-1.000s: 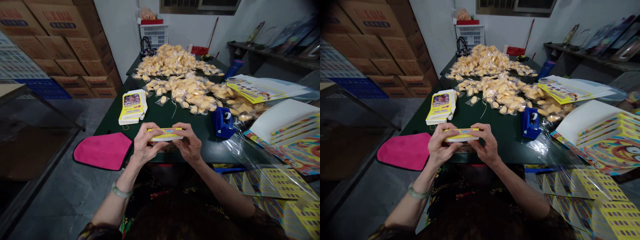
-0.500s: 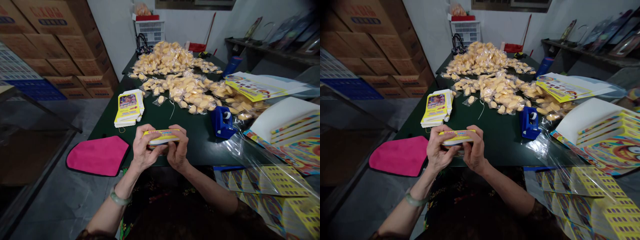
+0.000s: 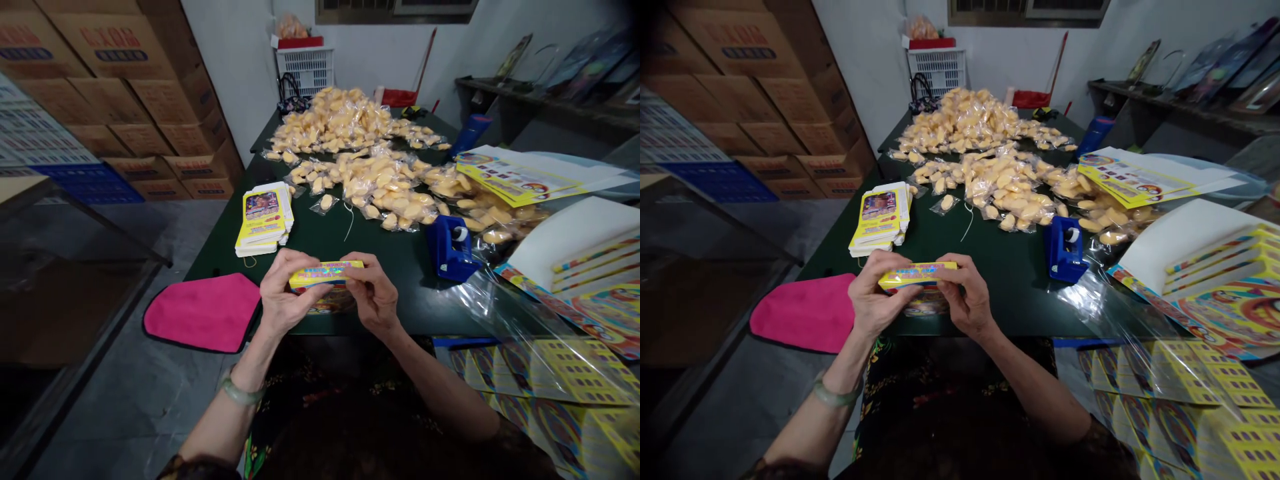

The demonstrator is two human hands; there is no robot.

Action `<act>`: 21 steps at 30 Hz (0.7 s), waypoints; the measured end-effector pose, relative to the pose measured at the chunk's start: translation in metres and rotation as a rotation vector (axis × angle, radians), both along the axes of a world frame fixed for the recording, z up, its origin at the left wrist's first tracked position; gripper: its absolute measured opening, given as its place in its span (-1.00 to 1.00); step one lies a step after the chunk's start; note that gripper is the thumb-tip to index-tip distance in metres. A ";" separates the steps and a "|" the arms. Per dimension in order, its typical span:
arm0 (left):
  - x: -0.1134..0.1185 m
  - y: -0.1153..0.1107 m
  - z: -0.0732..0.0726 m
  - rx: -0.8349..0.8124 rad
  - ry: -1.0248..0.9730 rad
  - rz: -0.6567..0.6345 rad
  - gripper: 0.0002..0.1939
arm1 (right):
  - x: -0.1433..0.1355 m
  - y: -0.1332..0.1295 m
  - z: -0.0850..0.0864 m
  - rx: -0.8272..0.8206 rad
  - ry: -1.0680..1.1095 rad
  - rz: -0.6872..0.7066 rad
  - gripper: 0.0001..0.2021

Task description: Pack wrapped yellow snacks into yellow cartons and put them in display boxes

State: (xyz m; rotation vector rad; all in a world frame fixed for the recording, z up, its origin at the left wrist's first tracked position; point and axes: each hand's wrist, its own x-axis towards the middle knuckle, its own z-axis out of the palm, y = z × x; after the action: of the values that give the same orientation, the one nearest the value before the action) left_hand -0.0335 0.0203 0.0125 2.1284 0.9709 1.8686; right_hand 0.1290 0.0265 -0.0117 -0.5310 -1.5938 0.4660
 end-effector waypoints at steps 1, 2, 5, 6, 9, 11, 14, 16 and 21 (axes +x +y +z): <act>0.001 -0.001 -0.002 -0.053 -0.033 -0.036 -0.54 | 0.001 0.000 0.001 -0.024 0.011 0.021 -0.87; 0.002 -0.002 -0.005 -0.104 -0.064 -0.068 -0.45 | 0.002 0.000 0.003 -0.055 0.025 0.046 -0.89; 0.008 -0.007 -0.009 -0.188 -0.109 -0.072 -0.46 | 0.006 -0.001 0.005 -0.178 0.091 0.122 -0.91; 0.010 -0.008 -0.009 -0.186 -0.110 -0.054 -0.53 | 0.008 -0.001 0.005 -0.223 0.118 0.151 -0.88; 0.015 -0.010 -0.006 -0.095 -0.086 -0.023 -0.66 | 0.014 -0.001 0.003 -0.307 0.186 0.234 -0.74; 0.017 -0.009 -0.004 -0.015 -0.070 -0.028 -0.69 | 0.017 -0.002 0.002 -0.322 0.176 0.240 -0.71; 0.018 -0.007 -0.005 0.038 -0.083 -0.027 -0.72 | 0.016 -0.006 0.000 -0.339 0.077 0.180 -0.71; 0.016 -0.007 -0.008 0.050 -0.094 -0.016 -0.71 | 0.019 -0.010 -0.004 -0.332 0.015 0.133 -0.63; 0.013 -0.005 -0.013 0.058 -0.059 0.034 -0.69 | 0.077 -0.003 -0.012 -0.464 -0.001 -0.343 -0.76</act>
State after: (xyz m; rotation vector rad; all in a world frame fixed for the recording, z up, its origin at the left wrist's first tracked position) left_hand -0.0210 0.0154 -0.0009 2.0883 0.9586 1.9869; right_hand 0.2064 0.0237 -0.0236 -1.1346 -1.3569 0.5736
